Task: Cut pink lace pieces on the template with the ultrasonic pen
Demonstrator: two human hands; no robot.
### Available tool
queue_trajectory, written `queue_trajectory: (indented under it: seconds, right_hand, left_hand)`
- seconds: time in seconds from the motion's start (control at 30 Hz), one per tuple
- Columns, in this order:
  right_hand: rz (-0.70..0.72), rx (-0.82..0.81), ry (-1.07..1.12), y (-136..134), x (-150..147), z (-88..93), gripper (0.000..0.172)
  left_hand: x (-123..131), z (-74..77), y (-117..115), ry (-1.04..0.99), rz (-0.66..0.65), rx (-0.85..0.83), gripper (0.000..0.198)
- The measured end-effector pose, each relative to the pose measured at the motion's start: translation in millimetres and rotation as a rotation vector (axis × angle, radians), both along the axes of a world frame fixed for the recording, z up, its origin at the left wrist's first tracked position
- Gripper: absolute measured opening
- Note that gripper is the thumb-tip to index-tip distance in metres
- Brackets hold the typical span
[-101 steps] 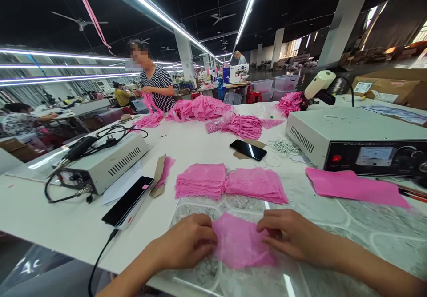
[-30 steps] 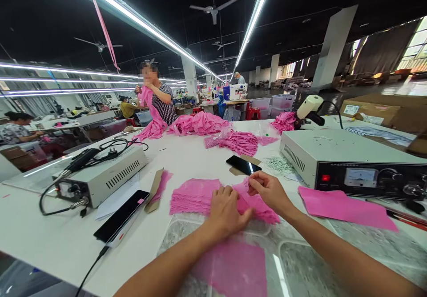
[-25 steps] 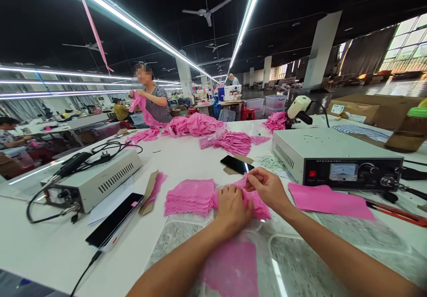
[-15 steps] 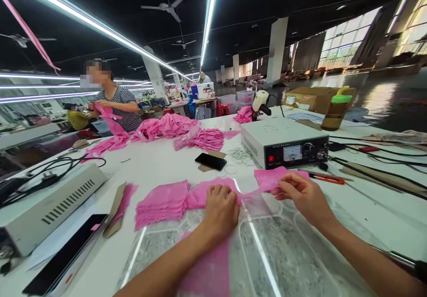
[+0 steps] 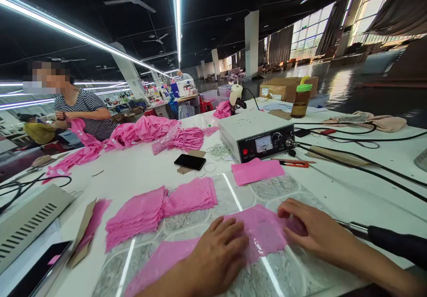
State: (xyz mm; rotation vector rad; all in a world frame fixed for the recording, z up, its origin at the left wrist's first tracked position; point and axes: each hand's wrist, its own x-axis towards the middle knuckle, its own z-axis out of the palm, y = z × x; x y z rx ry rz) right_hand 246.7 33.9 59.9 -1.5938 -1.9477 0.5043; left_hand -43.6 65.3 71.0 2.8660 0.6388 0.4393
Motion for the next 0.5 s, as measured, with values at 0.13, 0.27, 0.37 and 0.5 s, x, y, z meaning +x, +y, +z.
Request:
queue_trajectory:
  seconds: [0.13,0.27,0.37,0.5]
  right_hand:
    - [-0.023,0.023,-0.008,7.0,10.9,-14.9,0.008]
    - [-0.157,0.105,0.150,32.4,18.7,-17.1,0.010]
    - [-0.218,0.140,0.178,64.1,16.7,-13.6,0.014]
    - [-0.266,0.115,0.158,104.8,15.1,-18.6,0.015]
  left_hand:
    - [5.2,-4.1,1.7,0.019,0.001,-0.039,0.027]
    - [24.6,4.1,38.1,0.023,0.135,-0.093,0.016]
    - [47.6,10.9,87.1,-0.001,0.272,-0.084,0.013]
    - [77.6,10.3,139.1,0.021,0.320,-0.119,0.029]
